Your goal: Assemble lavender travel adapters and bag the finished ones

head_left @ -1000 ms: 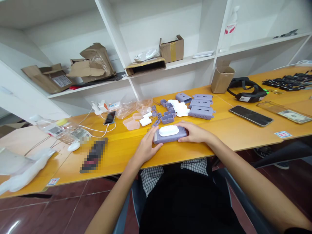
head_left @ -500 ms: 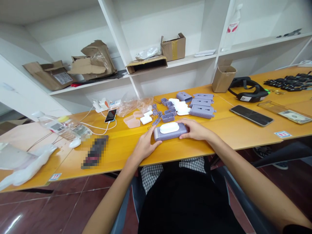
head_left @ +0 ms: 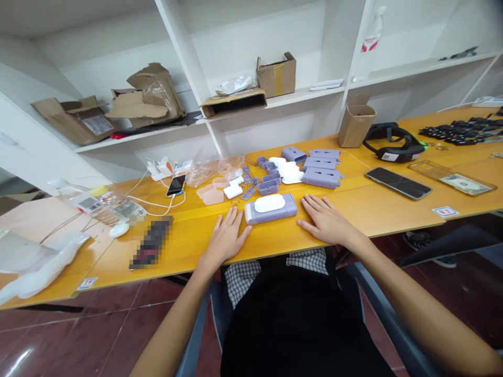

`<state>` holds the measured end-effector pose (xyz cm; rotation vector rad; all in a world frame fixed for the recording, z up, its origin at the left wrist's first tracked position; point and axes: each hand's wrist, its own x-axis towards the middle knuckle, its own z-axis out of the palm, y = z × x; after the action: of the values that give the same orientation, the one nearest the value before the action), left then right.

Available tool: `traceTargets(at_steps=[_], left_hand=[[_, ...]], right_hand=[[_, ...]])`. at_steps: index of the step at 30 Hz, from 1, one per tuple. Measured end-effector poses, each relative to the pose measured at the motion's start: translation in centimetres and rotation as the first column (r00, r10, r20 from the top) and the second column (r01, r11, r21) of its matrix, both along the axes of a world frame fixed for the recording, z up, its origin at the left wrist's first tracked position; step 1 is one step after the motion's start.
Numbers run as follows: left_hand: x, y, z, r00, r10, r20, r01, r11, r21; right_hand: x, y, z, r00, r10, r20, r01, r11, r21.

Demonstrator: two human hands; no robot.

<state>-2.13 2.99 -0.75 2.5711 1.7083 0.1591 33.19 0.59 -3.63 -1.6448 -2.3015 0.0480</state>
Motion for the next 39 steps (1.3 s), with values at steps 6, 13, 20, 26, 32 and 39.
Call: traceTargets(at_steps=[6, 13, 20, 26, 32, 39], left_hand=[[0.29, 0.01, 0.14, 0.998, 0.004, -0.068, -0.006, 1.0, -0.022], [0.27, -0.01, 0.3, 0.997, 0.006, -0.083, -0.008, 0.999, -0.032], [0.42, -0.12, 0.52, 0.996, 0.014, -0.087, -0.019, 0.998, -0.056], [0.26, -0.04, 0.34, 0.997, 0.006, -0.075, -0.01, 0.999, -0.048], [0.13, 0.01, 0.21, 0.998, -0.005, -0.065, 0.003, 0.999, -0.037], [0.14, -0.18, 0.26, 1.0, -0.013, 0.014, 0.012, 0.999, 0.033]], right_hand=[[-0.28, 0.45, 0.11, 0.997, -0.009, 0.07, 0.011, 0.999, -0.035], [-0.18, 0.3, 0.28, 0.998, -0.009, 0.07, 0.013, 0.998, -0.059], [-0.19, 0.3, 0.39, 0.997, -0.017, 0.07, 0.022, 0.996, -0.081], [-0.05, 0.44, -0.1, 0.998, -0.008, 0.065, 0.011, 0.999, -0.048], [-0.04, 0.45, -0.1, 0.997, -0.006, 0.071, 0.009, 0.999, -0.039], [0.19, 0.29, 0.17, 0.999, 0.032, 0.042, -0.031, 0.999, -0.006]])
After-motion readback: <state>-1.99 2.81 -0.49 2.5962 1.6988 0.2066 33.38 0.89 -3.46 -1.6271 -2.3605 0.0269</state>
